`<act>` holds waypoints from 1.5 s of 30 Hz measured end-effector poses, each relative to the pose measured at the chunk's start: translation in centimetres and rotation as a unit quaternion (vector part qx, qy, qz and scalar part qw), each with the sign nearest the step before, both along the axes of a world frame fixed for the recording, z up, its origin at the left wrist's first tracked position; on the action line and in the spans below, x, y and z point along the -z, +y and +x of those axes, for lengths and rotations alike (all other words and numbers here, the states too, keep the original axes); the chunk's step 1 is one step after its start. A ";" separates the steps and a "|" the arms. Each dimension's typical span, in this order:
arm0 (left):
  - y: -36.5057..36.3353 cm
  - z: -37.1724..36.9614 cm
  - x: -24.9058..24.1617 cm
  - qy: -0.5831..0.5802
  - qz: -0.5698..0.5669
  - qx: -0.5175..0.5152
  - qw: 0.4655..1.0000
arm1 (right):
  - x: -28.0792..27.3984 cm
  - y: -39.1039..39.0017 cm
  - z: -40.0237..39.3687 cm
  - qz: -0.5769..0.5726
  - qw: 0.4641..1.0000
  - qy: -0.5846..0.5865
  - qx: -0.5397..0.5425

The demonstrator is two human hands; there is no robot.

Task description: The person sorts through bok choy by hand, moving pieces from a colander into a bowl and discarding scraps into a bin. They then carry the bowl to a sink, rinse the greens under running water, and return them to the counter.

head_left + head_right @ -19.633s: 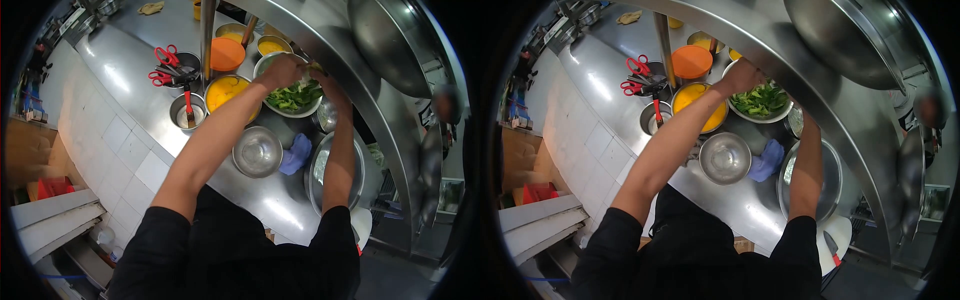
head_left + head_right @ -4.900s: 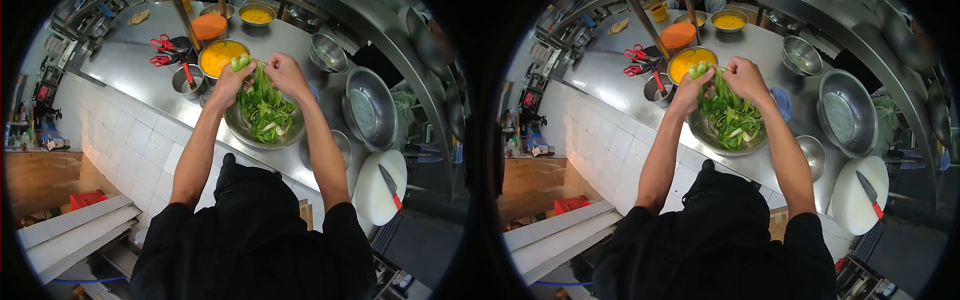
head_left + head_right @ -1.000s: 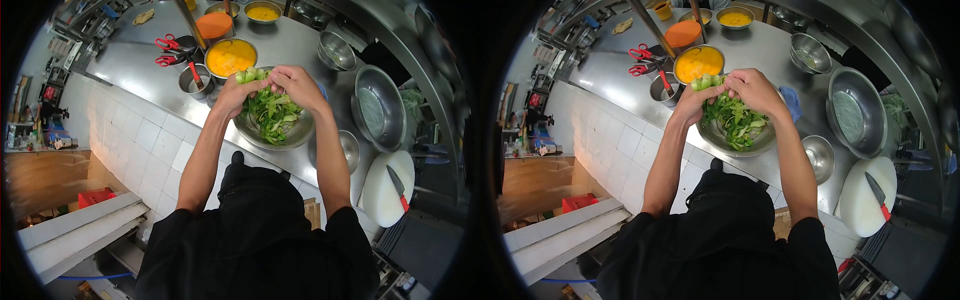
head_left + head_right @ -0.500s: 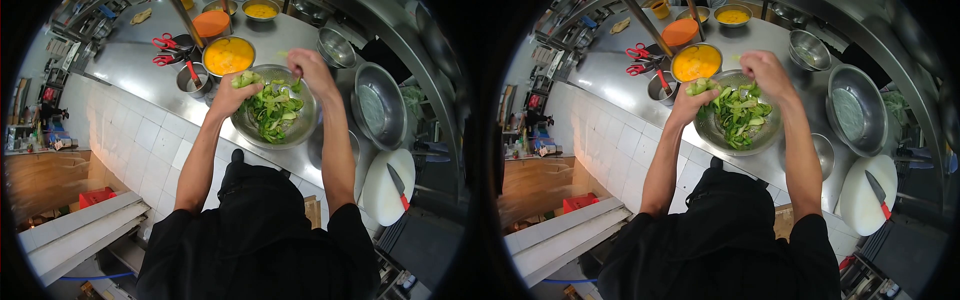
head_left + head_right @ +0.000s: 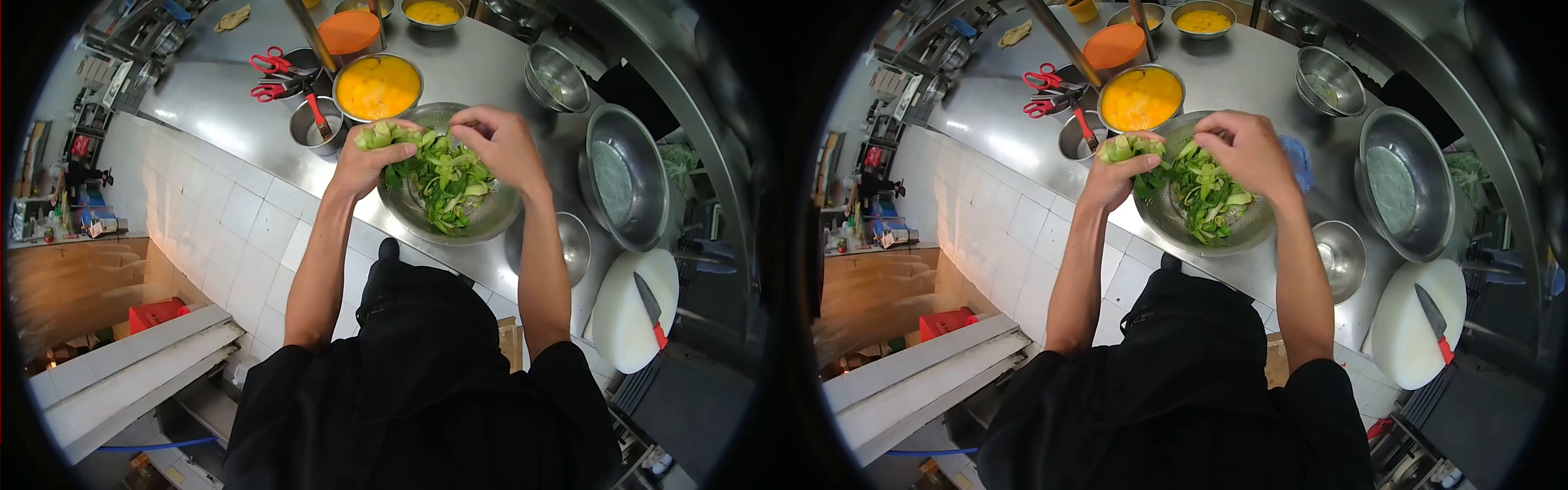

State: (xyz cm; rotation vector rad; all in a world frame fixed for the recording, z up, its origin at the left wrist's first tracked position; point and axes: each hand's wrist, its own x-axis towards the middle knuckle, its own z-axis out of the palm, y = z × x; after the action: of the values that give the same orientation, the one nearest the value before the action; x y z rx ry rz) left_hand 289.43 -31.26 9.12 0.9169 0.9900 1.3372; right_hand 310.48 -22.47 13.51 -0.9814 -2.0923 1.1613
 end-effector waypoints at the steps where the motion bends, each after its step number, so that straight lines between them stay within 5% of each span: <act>1: 0.1 0.0 0.0 0.000 -0.001 0.001 1.000 | -0.3 -0.7 -0.7 -0.001 1.000 0.000 0.001; 7: -0.7 0.7 -0.5 0.054 0.007 -0.027 0.998 | 0.5 -1.8 -3.1 0.265 0.958 0.069 -0.084; 12: -1.2 0.6 -0.5 0.030 0.009 -0.023 0.999 | 1.1 -2.2 -3.0 0.277 0.954 0.073 -0.092; 23: -0.2 2.1 0.4 0.066 -0.009 -0.056 0.996 | 2.0 -1.5 -1.8 0.160 0.979 0.118 -0.035; 25: -0.1 2.2 0.3 0.040 -0.007 -0.077 0.996 | 3.9 1.1 0.0 0.098 0.986 0.133 -0.010; 27: -0.2 1.4 -0.4 -0.116 0.012 -0.109 0.987 | 6.3 4.0 2.0 -0.187 0.927 0.323 -0.046; 28: -0.3 0.8 -0.3 -0.122 0.016 -0.099 0.988 | 5.7 3.0 1.6 -0.075 0.992 -0.088 0.056; 29: -0.2 0.2 0.0 -0.124 0.017 -0.101 0.987 | 6.2 2.7 1.7 -0.073 0.992 -0.090 0.055; 31: 0.0 -0.5 0.9 -0.111 0.065 -0.095 0.987 | 8.5 1.8 2.0 0.176 0.945 -0.271 -0.059; 36: 0.1 0.1 2.5 -0.188 0.035 -0.114 0.975 | 10.1 -1.2 -0.1 0.210 0.936 -0.249 -0.132; 42: -0.9 0.0 3.4 -0.175 0.004 -0.127 0.976 | 4.5 2.0 2.0 0.064 0.873 -0.482 -0.042; 44: -0.7 0.2 3.1 -0.180 0.006 -0.122 0.976 | 5.5 1.2 1.4 0.255 0.841 -0.477 0.035; 45: -0.6 0.3 3.0 -0.182 0.006 -0.120 0.976 | 5.9 1.2 1.1 0.254 0.840 -0.478 0.037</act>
State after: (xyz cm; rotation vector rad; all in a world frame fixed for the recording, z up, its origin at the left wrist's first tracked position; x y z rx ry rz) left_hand 289.75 -31.90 6.09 0.5423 0.8245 1.6461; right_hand 311.62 -21.23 7.60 -1.5152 -2.8278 -0.0631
